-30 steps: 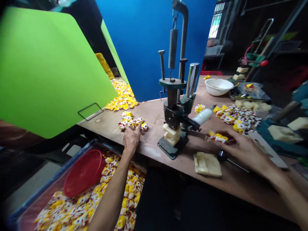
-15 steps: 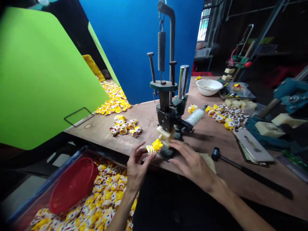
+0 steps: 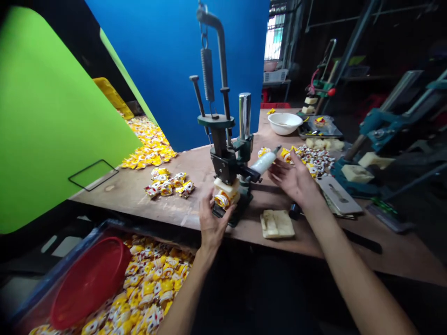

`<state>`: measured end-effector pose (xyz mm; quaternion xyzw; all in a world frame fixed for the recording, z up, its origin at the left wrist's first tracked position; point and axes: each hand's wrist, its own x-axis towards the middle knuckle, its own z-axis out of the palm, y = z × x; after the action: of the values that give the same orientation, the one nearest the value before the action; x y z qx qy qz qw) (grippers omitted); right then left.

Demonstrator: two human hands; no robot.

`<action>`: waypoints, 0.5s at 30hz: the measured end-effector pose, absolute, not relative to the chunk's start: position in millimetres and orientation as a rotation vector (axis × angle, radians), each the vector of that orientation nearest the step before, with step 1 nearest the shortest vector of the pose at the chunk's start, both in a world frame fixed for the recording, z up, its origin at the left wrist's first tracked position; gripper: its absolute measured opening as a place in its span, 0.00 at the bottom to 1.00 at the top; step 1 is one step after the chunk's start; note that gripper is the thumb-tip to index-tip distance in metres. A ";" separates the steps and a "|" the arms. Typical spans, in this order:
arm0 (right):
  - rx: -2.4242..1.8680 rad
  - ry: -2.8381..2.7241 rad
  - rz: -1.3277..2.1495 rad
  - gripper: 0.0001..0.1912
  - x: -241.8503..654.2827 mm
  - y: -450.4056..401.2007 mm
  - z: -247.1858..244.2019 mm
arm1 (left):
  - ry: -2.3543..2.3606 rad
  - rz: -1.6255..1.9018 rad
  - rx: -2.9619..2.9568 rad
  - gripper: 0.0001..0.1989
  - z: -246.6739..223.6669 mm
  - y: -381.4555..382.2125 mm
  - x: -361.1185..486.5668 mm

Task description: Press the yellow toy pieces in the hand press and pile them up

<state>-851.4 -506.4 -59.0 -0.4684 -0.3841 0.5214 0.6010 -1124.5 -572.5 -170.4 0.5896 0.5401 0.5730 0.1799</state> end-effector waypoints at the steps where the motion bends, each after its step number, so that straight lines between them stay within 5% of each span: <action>1: -1.044 -0.923 1.262 0.34 -853.6 -493.9 -38.2 | 1.517 1.600 1.633 0.47 -172.7 -568.8 -1122.3; 4: -0.961 -1.078 1.171 0.41 -874.5 -483.7 22.3 | 1.533 1.540 1.515 0.60 -177.9 -559.3 -1113.4; 7: -0.835 -1.385 0.836 0.46 -922.5 -519.6 32.9 | 1.504 1.679 1.450 0.51 -183.4 -563.8 -1107.6; 10: -0.739 -1.855 0.559 0.33 -976.4 -577.7 -9.3 | 1.246 1.944 1.436 0.15 -190.6 -586.8 -1108.1; 15: -0.600 -2.570 0.311 0.18 -990.8 -597.8 -8.5 | 1.436 1.790 1.466 0.26 -192.1 -601.2 -1118.9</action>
<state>-990.8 -597.8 -8.5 -0.2194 -0.9389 0.1136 0.2398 -1118.9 -601.2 -192.1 0.5267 0.5159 0.6429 0.2076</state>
